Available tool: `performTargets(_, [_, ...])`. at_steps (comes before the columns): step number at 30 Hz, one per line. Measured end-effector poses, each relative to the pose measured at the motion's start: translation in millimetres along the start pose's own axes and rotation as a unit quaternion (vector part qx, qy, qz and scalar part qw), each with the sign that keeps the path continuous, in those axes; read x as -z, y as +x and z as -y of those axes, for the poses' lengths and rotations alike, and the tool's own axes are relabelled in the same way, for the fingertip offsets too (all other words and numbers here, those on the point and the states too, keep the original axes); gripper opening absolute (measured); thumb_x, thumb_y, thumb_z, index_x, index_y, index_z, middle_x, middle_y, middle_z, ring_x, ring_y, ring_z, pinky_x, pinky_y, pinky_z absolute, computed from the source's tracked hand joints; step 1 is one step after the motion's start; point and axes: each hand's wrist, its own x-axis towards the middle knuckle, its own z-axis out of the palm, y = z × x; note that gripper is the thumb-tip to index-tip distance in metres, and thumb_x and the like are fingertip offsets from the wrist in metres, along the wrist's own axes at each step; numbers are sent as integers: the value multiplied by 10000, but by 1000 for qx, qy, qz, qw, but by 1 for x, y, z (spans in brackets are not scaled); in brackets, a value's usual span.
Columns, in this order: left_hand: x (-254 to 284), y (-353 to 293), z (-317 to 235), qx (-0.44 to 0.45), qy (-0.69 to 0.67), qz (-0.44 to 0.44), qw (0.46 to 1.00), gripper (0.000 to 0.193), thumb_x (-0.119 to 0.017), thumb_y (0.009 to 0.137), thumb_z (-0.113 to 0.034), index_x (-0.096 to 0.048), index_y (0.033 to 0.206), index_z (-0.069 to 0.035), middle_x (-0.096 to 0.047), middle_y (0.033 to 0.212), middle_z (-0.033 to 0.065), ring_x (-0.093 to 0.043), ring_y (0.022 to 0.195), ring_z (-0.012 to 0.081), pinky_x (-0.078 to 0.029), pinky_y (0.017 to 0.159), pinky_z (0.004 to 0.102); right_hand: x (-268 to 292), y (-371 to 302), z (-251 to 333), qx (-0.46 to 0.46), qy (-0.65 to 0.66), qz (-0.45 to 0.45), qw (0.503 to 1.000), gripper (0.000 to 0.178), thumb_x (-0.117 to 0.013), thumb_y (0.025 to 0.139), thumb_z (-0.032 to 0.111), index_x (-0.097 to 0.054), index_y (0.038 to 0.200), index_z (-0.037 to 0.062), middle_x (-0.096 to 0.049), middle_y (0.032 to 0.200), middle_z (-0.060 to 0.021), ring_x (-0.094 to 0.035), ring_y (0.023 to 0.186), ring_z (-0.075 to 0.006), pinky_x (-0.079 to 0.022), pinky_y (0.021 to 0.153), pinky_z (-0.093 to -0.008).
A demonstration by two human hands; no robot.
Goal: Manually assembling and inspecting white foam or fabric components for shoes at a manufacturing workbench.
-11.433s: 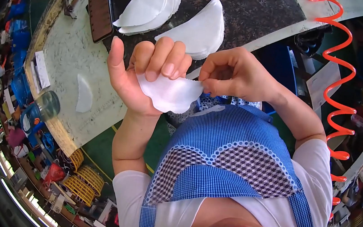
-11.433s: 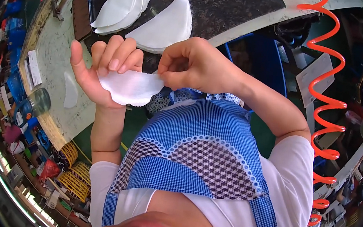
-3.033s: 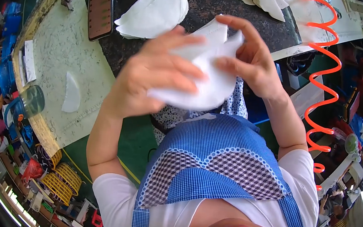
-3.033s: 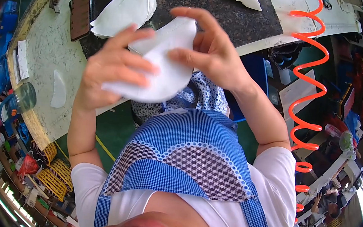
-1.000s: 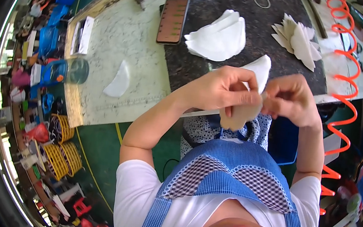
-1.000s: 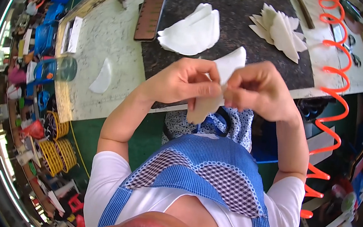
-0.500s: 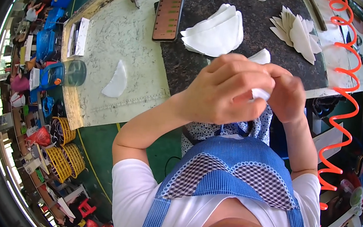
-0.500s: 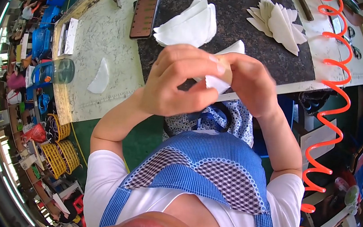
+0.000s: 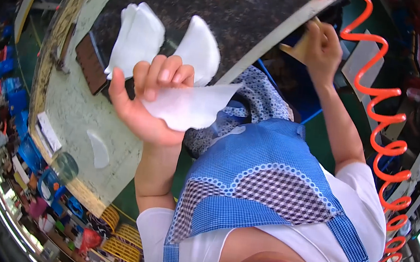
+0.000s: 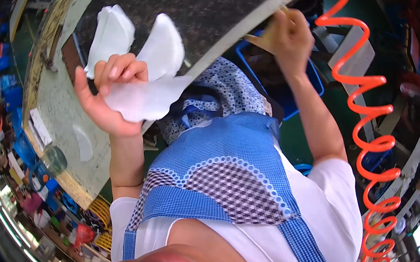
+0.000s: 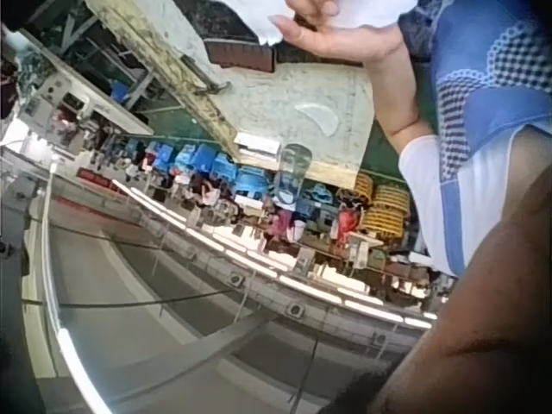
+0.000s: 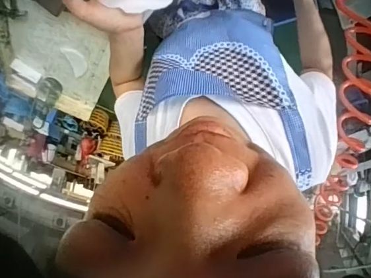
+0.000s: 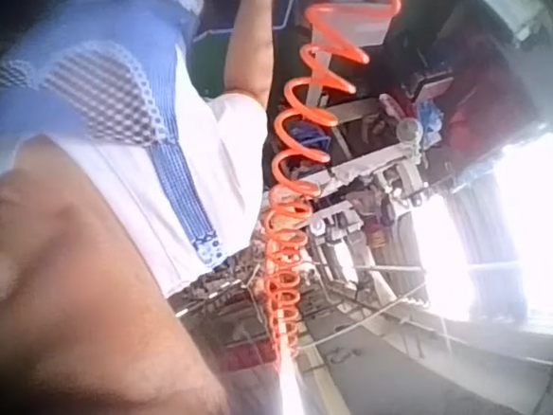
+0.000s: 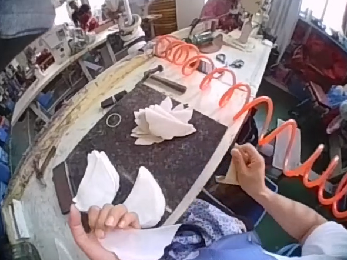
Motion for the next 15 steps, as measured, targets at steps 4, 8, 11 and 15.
performTargets(4, [11, -8, -9, -12, -15, -24, 1000, 519, -438, 979, -505, -308, 612, -163, -430, 641, -6, -465, 778, 163, -386, 755, 307, 58, -18, -51, 98, -308, 163, 932, 313, -722, 875, 331, -681, 1030, 62, -667, 839, -85, -670, 735, -249, -528, 654, -347])
performTargets(8, [13, -21, -13, 17, 323, 41, 945, 523, -356, 1013, -577, -427, 748, -131, -576, 820, 77, -585, 824, 198, -446, 641, 309, 19, -24, 64, -39, 98, 361, 927, 308, -755, 857, 275, -666, 986, 10, -637, 799, -64, -612, 694, -108, -484, 617, -254])
performTargets(11, [18, -35, 5, -130, 757, 172, 617, 413, -600, 966, -426, -574, 1189, -79, -585, 1093, 137, -651, 769, 195, -526, 695, 300, -11, -33, 128, -12, 128, 654, 746, 212, -733, 879, 195, -680, 925, -5, -633, 717, -48, -577, 623, -87, -450, 560, -252])
performTargets(15, [17, -69, -3, 3, 741, 53, 669, 705, -746, 879, -189, -385, 1482, -132, -640, 993, 124, -636, 654, 128, -517, 600, 234, -15, -43, 95, -37, 120, 682, 720, 230, -735, 893, 202, -722, 990, -6, -676, 750, -64, -589, 611, -105, -467, 565, -265])
